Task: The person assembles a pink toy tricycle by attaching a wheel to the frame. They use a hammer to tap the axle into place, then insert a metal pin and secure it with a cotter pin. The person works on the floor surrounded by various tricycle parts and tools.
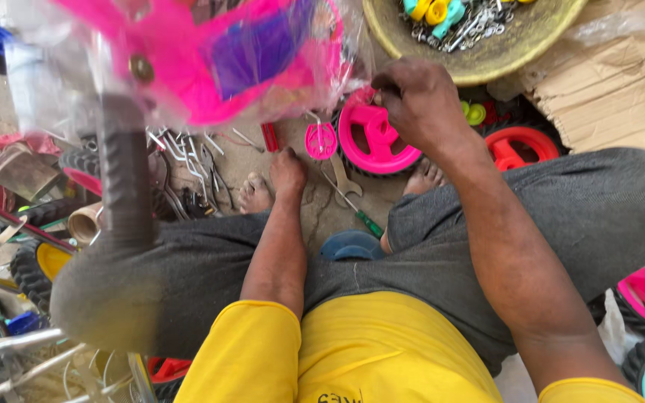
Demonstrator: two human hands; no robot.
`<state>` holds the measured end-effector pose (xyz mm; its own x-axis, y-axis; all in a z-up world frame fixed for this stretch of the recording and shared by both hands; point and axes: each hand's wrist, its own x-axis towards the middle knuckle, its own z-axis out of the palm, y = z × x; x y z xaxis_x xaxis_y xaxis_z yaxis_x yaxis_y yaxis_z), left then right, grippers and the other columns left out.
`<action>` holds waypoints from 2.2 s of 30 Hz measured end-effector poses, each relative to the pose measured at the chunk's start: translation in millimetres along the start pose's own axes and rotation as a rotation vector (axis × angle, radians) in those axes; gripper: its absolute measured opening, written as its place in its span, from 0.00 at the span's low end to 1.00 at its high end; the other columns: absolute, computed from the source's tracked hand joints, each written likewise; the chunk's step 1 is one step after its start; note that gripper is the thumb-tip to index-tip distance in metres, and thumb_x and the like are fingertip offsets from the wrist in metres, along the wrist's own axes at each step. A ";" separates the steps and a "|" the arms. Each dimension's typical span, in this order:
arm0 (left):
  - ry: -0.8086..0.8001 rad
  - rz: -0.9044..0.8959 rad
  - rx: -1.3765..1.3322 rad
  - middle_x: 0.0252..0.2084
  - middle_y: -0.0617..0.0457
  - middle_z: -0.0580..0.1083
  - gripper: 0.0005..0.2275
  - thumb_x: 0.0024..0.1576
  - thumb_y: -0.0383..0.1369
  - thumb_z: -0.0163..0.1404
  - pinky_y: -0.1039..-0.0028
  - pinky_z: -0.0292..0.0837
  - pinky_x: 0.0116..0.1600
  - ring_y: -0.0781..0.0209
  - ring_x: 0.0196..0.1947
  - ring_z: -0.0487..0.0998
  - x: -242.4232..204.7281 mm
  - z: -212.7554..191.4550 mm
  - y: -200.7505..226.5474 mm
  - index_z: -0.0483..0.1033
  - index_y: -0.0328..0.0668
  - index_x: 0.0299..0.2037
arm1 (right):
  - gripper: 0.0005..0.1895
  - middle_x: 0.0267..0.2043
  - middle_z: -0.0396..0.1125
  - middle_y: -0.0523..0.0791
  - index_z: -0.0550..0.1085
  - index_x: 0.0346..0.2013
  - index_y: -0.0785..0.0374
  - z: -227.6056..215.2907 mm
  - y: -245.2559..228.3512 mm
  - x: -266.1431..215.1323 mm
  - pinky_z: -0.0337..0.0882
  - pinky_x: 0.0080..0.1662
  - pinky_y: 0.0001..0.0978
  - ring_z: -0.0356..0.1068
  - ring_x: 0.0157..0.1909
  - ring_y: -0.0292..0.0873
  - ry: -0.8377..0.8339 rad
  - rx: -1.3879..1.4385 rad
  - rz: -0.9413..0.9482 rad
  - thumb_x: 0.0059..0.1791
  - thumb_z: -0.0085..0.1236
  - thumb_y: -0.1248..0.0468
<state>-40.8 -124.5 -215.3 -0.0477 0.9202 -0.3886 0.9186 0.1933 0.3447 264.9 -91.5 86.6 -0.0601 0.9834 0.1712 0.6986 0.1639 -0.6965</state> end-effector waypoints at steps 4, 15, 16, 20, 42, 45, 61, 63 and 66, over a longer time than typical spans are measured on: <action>-0.081 -0.051 0.027 0.42 0.33 0.78 0.10 0.52 0.30 0.50 0.49 0.73 0.52 0.34 0.46 0.79 1.3 -8.6 1.2 0.82 0.37 0.39 | 0.08 0.35 0.71 0.54 0.80 0.37 0.67 -14.6 -14.7 7.8 0.70 0.41 0.48 0.73 0.38 0.57 0.023 -0.016 0.053 0.45 0.67 0.68; -0.471 0.159 -0.375 0.27 0.41 0.78 0.03 0.49 0.22 0.53 0.67 0.77 0.36 0.56 0.27 0.82 -50.5 -206.0 133.5 0.78 0.28 0.30 | 0.08 0.35 0.76 0.49 0.80 0.40 0.66 -41.5 -50.4 1.5 0.75 0.39 0.36 0.77 0.36 0.42 -0.276 0.251 0.040 0.47 0.66 0.68; -0.409 0.177 -0.563 0.27 0.42 0.78 0.01 0.50 0.20 0.54 0.67 0.75 0.35 0.57 0.27 0.80 -62.4 -224.4 141.6 0.77 0.27 0.30 | 0.09 0.36 0.76 0.49 0.80 0.41 0.66 -40.1 -53.9 -1.2 0.76 0.40 0.35 0.77 0.36 0.42 -0.220 0.287 0.048 0.47 0.66 0.68; -0.358 0.025 -1.304 0.32 0.51 0.79 0.03 0.54 0.20 0.56 0.70 0.82 0.39 0.62 0.31 0.81 -89.9 -262.7 170.6 0.77 0.31 0.37 | 0.10 0.38 0.76 0.49 0.79 0.46 0.66 -24.8 -73.7 -12.9 0.76 0.40 0.33 0.78 0.38 0.43 -0.056 0.442 0.066 0.49 0.64 0.70; -0.352 0.021 -1.879 0.46 0.38 0.77 0.11 0.66 0.23 0.41 0.61 0.81 0.51 0.50 0.41 0.83 -94.1 -232.0 175.3 0.72 0.19 0.52 | 0.06 0.36 0.72 0.50 0.76 0.39 0.67 18.1 -72.8 -18.2 0.73 0.39 0.41 0.74 0.38 0.51 0.090 0.214 -0.151 0.48 0.63 0.74; -0.307 -0.012 -1.813 0.46 0.39 0.77 0.12 0.65 0.23 0.42 0.62 0.82 0.52 0.52 0.43 0.82 -97.3 -229.7 175.8 0.73 0.21 0.54 | 0.06 0.36 0.72 0.50 0.76 0.39 0.66 22.9 -70.6 -18.9 0.74 0.39 0.39 0.75 0.38 0.50 0.064 0.178 -0.120 0.48 0.63 0.74; -0.214 0.067 -1.782 0.48 0.42 0.78 0.11 0.67 0.25 0.42 0.67 0.79 0.54 0.55 0.47 0.82 -101.2 -228.4 183.5 0.75 0.24 0.52 | 0.08 0.36 0.71 0.50 0.75 0.39 0.67 23.0 -71.3 -17.1 0.73 0.39 0.41 0.74 0.38 0.52 0.071 0.200 -0.178 0.47 0.61 0.76; -0.171 0.130 -1.714 0.48 0.43 0.78 0.11 0.68 0.25 0.43 0.69 0.78 0.55 0.57 0.47 0.81 -103.2 -227.0 184.3 0.76 0.24 0.53 | 0.08 0.35 0.71 0.51 0.75 0.39 0.67 26.6 -71.6 -16.5 0.73 0.39 0.41 0.74 0.38 0.52 0.069 0.167 -0.166 0.46 0.60 0.76; 0.027 0.317 -1.413 0.49 0.45 0.78 0.10 0.69 0.24 0.45 0.71 0.77 0.57 0.60 0.50 0.79 -111.1 -224.0 186.3 0.77 0.26 0.55 | 0.07 0.33 0.71 0.51 0.76 0.37 0.66 32.6 -75.7 -17.6 0.72 0.37 0.43 0.74 0.36 0.53 0.098 0.063 -0.095 0.46 0.63 0.75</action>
<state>47.7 -114.5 83.5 0.0581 0.9902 -0.1268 -0.2552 0.1375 0.9571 189.8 -118.7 113.6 -0.0519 0.9513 0.3039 0.6464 0.2640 -0.7158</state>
